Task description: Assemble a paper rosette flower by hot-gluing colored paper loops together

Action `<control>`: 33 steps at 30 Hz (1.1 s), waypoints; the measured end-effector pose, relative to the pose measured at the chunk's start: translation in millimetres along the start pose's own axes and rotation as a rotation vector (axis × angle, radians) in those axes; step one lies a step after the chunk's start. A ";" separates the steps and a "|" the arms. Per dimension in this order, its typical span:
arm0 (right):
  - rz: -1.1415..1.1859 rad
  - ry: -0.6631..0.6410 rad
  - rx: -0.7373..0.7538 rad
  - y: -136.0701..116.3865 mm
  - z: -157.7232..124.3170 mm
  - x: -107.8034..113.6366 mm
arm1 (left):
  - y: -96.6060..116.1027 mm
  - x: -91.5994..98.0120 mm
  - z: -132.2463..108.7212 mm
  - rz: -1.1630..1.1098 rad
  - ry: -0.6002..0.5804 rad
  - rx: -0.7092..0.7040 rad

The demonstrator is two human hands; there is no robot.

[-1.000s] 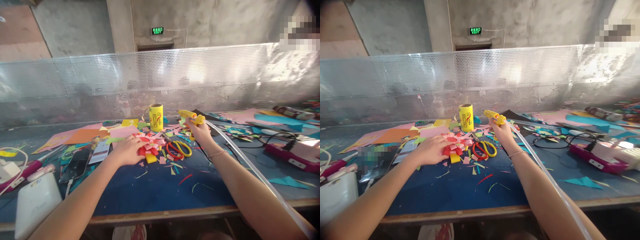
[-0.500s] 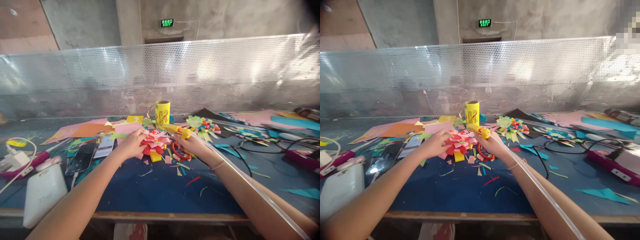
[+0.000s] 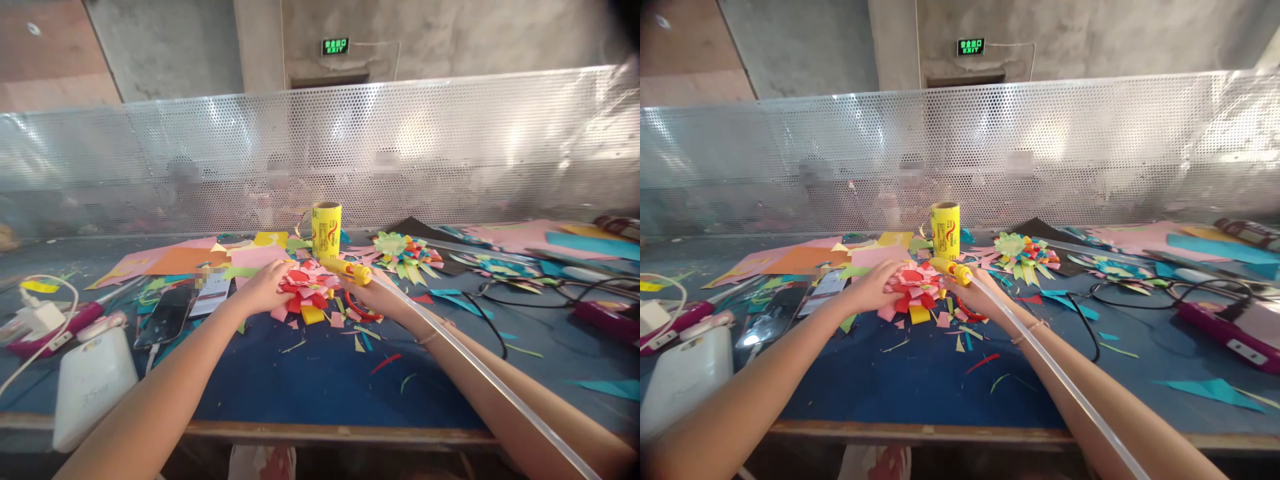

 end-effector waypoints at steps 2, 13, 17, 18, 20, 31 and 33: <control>0.026 -0.032 -0.034 2.0 0.1 -1.2 | -4.7 -0.9 0.8 -0.011 0.008 0.000; -0.004 -0.051 -0.045 4.2 1.7 -3.3 | -3.5 9.1 2.8 -0.058 0.019 -0.100; -0.009 -0.078 -0.027 4.0 0.9 -3.5 | -3.7 13.1 2.0 -0.061 0.005 -0.167; -0.012 -0.078 -0.033 4.4 0.5 -3.3 | -4.2 13.5 1.8 -0.062 0.004 -0.174; -0.023 -0.073 -0.044 5.0 -0.1 -3.2 | -5.0 13.4 1.4 -0.054 0.005 -0.176; 0.007 -0.124 -0.054 1.1 0.7 -4.2 | -15.3 18.4 -0.4 -0.014 -0.062 -0.116; 0.005 -0.125 -0.050 2.9 0.8 -5.0 | -21.7 25.2 -1.5 -0.026 -0.071 -0.078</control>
Point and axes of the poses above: each hand's wrist, its own z-axis towards the middle knuckle, its own x-axis out of the back of the hand, y = z × x, the point moved 4 cm from there along z, towards the middle knuckle, and after that the axes turned 4 degrees about -z, right-handed, at the moved point
